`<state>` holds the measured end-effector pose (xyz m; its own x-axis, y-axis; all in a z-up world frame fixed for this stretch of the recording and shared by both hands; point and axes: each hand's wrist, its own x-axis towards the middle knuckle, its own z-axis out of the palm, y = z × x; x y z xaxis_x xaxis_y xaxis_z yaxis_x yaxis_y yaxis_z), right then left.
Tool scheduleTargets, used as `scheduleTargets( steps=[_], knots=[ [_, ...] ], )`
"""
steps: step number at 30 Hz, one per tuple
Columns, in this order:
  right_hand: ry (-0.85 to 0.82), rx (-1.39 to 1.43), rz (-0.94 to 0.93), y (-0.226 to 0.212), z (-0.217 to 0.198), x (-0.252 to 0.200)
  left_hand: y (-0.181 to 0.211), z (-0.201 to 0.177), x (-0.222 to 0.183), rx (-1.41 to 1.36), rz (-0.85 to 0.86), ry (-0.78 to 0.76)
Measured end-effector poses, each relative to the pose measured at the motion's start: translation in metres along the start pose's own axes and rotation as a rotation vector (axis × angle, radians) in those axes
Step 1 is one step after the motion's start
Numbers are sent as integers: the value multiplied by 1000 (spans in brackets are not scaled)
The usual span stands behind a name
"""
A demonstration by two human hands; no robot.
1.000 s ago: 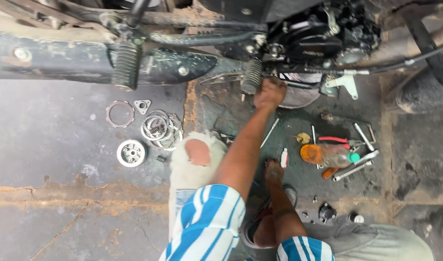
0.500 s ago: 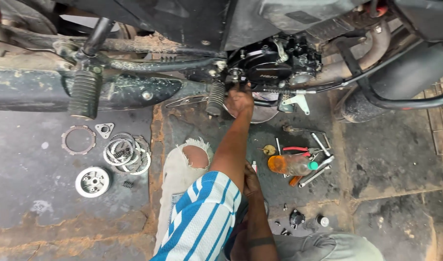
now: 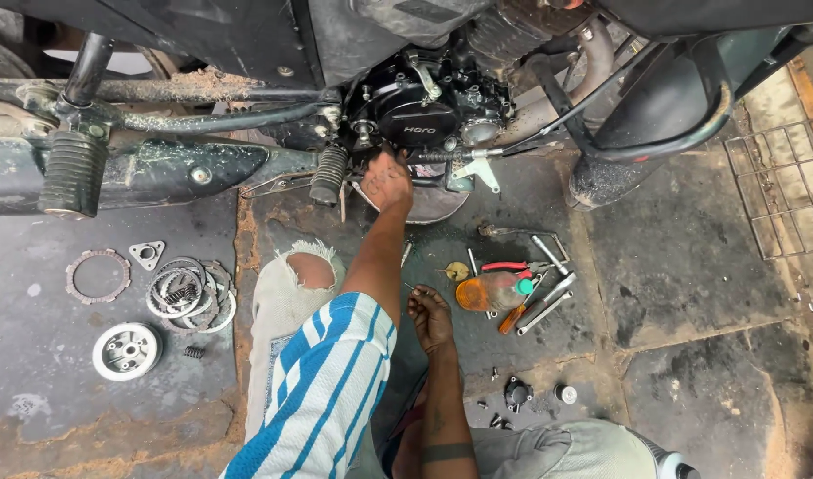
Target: The person removes bolts from a motorcycle engine by hand and places them into their palm before using a T-handle socket wrench and other tools to loosen and remove more components.
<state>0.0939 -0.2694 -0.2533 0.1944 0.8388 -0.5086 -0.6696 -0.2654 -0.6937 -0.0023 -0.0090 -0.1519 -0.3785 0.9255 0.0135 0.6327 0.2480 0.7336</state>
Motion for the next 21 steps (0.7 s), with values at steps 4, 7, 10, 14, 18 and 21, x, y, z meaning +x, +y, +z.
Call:
scheduleTargets(
  steps=[4, 7, 10, 14, 18, 21],
  knots=[
    [9, 61, -32, -4, 1, 5, -26, 44, 14, 32, 119, 59],
    [7, 116, -56, -12, 14, 11, -43, 76, 30, 90, 233, 161],
    [16, 104, -90, -23, 34, 13, -39, 65, 31, 84, 262, 187],
    [-15, 103, -148, -30, 65, 23, -22, 26, 33, -19, 130, 26],
    [-32, 155, -171, -31, 89, 23, -15, 12, 36, -156, 5, -67],
    [-10, 176, -142, -21, 96, 31, -24, 35, 62, -136, -65, -110]
  ],
)
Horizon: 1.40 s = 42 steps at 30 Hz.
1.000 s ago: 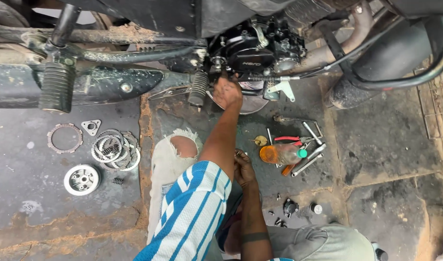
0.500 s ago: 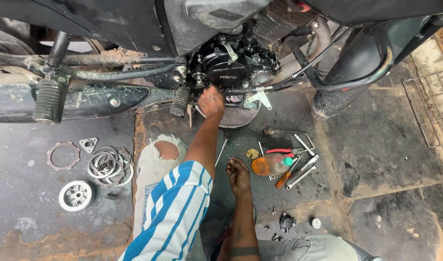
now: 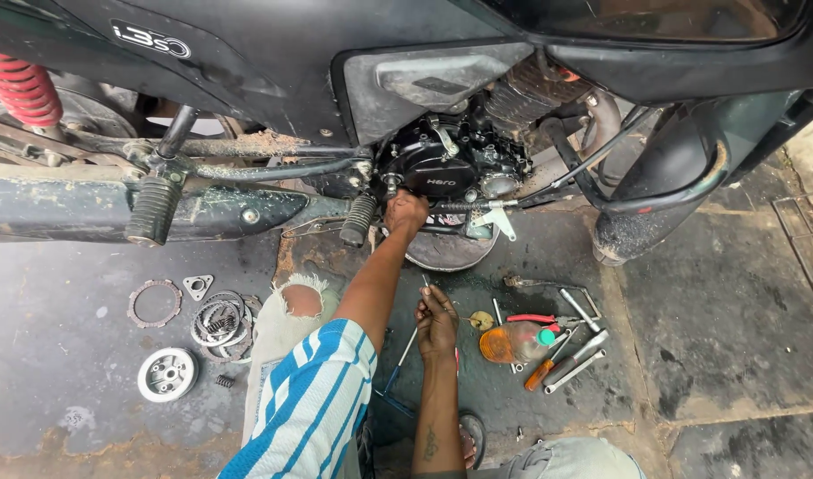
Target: The person removes bolts from a motorcycle engine by hand and places them into their palm before using a T-handle socket wrench and other tools to loosen and remove more components.
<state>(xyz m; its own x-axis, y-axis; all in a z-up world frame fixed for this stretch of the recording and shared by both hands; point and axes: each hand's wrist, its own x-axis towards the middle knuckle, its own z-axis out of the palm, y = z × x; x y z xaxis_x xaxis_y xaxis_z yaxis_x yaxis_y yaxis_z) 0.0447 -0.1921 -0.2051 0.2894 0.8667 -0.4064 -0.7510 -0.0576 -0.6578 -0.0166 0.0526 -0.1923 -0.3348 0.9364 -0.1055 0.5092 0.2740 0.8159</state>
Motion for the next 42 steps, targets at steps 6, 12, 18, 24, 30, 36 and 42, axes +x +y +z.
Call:
scheduleTargets(
  steps=[6, 12, 18, 24, 30, 36, 42],
  knots=[
    [59, -10, 55, 23, -15, 6, -21, 21, 15, -510, -424, -328],
    [134, -51, 21, 14, 1, 5, -32, 24, 7, -445, -327, -370],
    [144, -14, -107, 0, 40, 23, -45, -5, -22, -409, -229, -384],
    [178, -183, -329, 0, 65, 65, 13, -116, -101, -72, 26, -205],
    [328, -310, -382, 8, 132, 119, 72, -231, -147, -261, -94, -273],
    [509, -502, -297, 18, 146, 161, 59, -209, -109, -709, -33, -271],
    [600, -666, -126, -11, 185, 143, 105, -245, -111, -820, -283, -335]
  ],
)
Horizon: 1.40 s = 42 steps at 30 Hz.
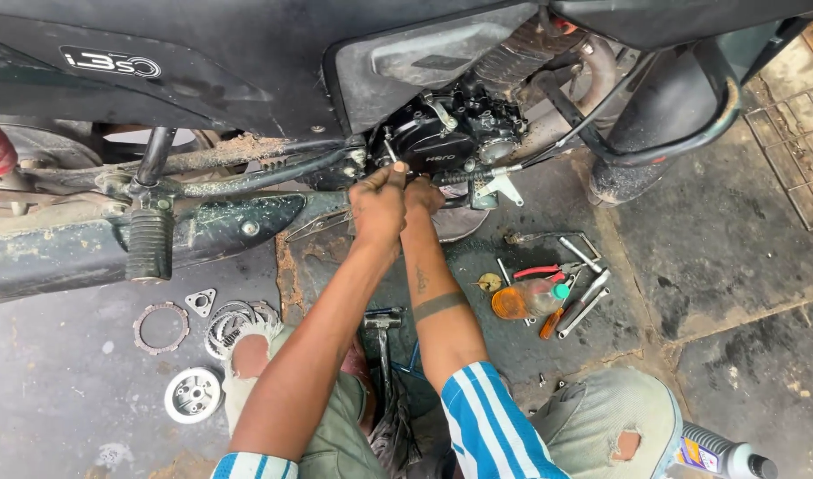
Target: The person removes bolts from a motorcycle engine by hand and places them into their palm before using a T-handle socket wrench and other tools to loosen and remove more components.
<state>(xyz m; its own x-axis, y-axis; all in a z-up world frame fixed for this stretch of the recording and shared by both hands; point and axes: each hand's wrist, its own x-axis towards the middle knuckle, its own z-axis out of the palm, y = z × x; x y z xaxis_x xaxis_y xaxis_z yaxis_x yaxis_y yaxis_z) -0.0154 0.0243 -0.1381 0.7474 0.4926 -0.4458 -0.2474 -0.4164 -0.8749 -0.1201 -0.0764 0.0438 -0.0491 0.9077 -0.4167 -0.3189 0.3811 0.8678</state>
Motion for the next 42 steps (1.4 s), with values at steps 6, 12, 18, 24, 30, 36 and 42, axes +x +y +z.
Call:
scheduleTargets(
  steps=[6, 12, 18, 24, 30, 36, 42],
  knots=[
    [-95, -443, -64, -34, -1, -31, 5, 2, 9, -103, -17, -29],
    [-216, -889, -126, -52, 3, -68, 7, 0, 12, -138, -1, -40],
    [-298, -1302, -183, -67, -10, -76, 14, 4, 4, -106, -15, -49],
    [-317, -841, -106, 37, 32, 34, 12, 5, 5, -146, -25, -60],
    [-392, -1320, -456, 1, 8, -7, 10, 6, 7, -133, -26, -52],
    [-395, -1576, -406, 58, 45, 65, 11, 8, 6, -124, -24, -56],
    [-330, -1546, -448, -16, 1, -11, 7, 10, 7, -135, 9, -52]
  ],
)
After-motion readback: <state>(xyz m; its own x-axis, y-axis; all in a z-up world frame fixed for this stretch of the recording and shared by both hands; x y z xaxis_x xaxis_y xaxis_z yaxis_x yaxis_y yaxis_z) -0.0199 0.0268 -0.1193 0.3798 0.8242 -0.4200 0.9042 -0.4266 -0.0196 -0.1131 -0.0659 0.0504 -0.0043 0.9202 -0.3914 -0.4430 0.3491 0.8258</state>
